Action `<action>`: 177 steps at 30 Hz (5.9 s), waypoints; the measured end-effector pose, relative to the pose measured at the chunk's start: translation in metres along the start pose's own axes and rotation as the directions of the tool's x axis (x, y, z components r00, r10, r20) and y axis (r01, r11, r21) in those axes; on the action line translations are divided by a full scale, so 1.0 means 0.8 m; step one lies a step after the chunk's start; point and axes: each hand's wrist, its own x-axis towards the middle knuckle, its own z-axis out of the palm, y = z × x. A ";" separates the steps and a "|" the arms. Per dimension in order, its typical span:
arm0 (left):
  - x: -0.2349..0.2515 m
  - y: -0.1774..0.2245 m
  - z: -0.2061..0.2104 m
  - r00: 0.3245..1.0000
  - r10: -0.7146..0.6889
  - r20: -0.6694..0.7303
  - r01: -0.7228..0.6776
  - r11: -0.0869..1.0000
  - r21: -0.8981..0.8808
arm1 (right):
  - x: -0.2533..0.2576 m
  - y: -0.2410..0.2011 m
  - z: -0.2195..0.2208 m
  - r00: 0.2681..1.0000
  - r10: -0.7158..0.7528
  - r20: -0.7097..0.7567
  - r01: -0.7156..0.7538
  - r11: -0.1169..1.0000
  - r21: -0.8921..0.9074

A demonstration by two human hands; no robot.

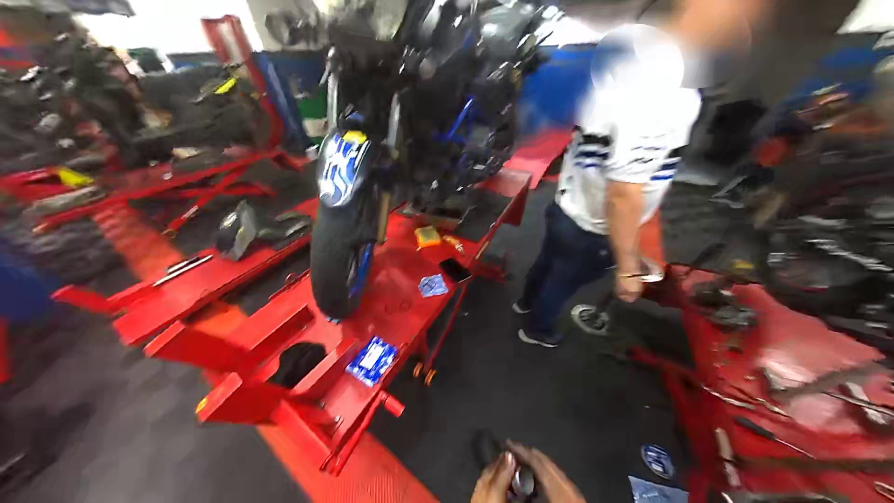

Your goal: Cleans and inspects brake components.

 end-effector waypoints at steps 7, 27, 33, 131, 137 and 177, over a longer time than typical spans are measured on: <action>0.161 0.081 0.006 0.994 0.058 -0.096 -0.056 0.998 0.023 | 0.163 0.102 -0.023 1.000 -0.008 -0.014 0.009 0.997 0.072; 0.482 0.217 -0.279 0.727 0.404 -0.555 0.231 0.617 0.752 | 0.623 0.241 0.206 0.919 0.010 0.395 0.141 0.925 -0.352; 0.435 0.220 -0.269 0.581 0.535 -0.614 0.202 0.636 0.745 | 0.596 0.256 0.135 0.909 0.050 0.415 0.082 0.952 -0.296; 0.565 0.230 -0.138 0.248 0.437 -0.864 0.366 0.784 0.502 | 0.832 0.317 0.140 0.795 0.126 0.593 0.313 0.752 -0.580; 0.547 0.201 -0.119 0.229 0.341 -0.912 0.302 0.866 0.400 | 0.783 0.291 0.126 0.681 -0.105 0.725 0.361 0.909 -0.207; 0.451 0.251 -0.104 0.446 0.040 -0.894 -0.507 0.835 -0.216 | 0.740 0.204 0.063 0.416 -0.037 0.909 -0.498 0.827 0.262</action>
